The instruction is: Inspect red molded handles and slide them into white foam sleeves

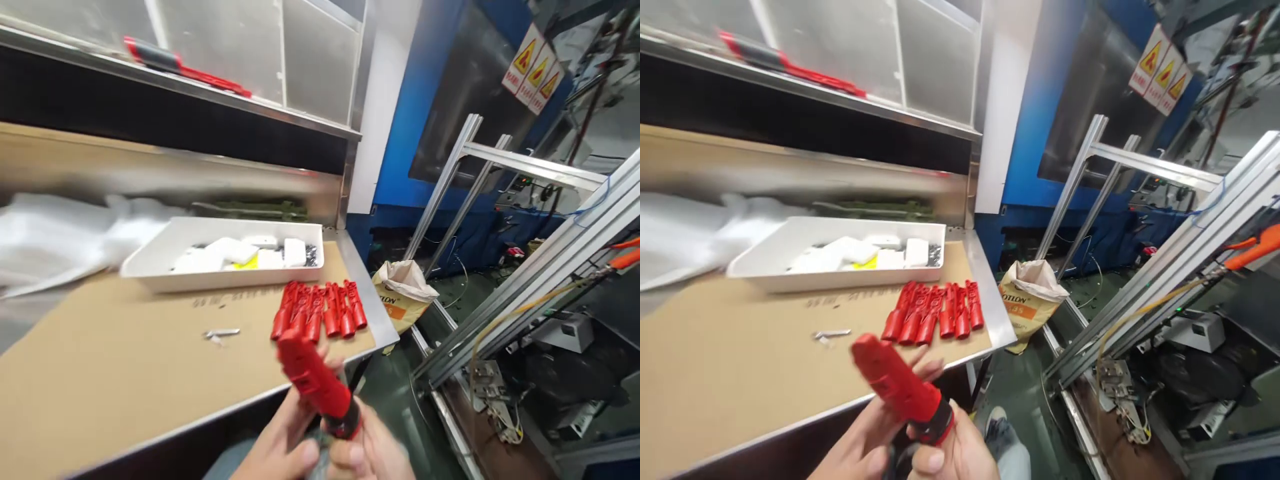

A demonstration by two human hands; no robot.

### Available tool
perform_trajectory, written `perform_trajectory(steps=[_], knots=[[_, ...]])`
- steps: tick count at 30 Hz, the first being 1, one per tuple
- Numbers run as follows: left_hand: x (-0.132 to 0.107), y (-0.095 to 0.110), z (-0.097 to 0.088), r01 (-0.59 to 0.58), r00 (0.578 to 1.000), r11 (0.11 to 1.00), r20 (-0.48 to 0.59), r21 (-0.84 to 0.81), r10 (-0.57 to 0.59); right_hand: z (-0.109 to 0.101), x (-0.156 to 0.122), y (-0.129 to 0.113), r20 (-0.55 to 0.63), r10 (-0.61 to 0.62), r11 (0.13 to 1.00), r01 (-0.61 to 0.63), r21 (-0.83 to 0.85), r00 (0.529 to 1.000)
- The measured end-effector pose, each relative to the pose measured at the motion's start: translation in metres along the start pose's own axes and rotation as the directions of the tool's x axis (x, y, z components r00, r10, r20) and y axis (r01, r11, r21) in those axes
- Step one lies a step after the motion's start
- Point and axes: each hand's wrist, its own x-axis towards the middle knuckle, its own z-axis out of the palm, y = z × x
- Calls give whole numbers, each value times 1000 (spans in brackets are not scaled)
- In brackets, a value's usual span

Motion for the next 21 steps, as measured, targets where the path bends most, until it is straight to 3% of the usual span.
perform_trajectory(steps=[2, 4, 5, 7, 8, 9, 10, 12, 15, 18, 21], knots=[[-18, -9, 7, 94, 996, 988, 3, -120, -94, -8, -11, 31, -3, 21, 984, -21, -177, 1000], [-31, -18, 12, 153, 984, 954, -54, -256, -172, -11, -29, 49, -130, -159, 918, 98, -384, 979], [-36, -21, 14, 141, 978, 937, -101, -319, -182, -9, -40, 55, -225, -311, 853, 166, -495, 923], [-45, -26, 17, 76, 968, 911, -190, -405, -165, -2, -58, 60, -323, -629, 625, 213, -751, 707], [-48, -27, 19, 54, 963, 907, -217, -418, -158, 3, -64, 61, -297, -753, 486, 192, -853, 587], [-52, -28, 21, 46, 961, 907, -230, -419, -155, 9, -69, 61, -248, -826, 375, 165, -912, 506], [-54, -29, 23, 47, 961, 908, -231, -416, -155, 13, -70, 62, -191, -863, 289, 147, -946, 468], [-58, -30, 29, 43, 964, 912, -223, -408, -146, 20, -67, 63, -117, -856, 217, 144, -965, 504], [-62, -34, 37, 40, 963, 916, -229, -400, -142, 25, -56, 65, -150, -781, 332, 200, -922, 606], [-63, -38, 38, 53, 956, 914, -243, -402, -163, 28, -48, 65, -222, -773, 445, 259, -857, 594], [-58, -43, 32, 83, 969, 924, -187, -374, -162, 31, -45, 62, -262, -783, 480, 280, -831, 565]])
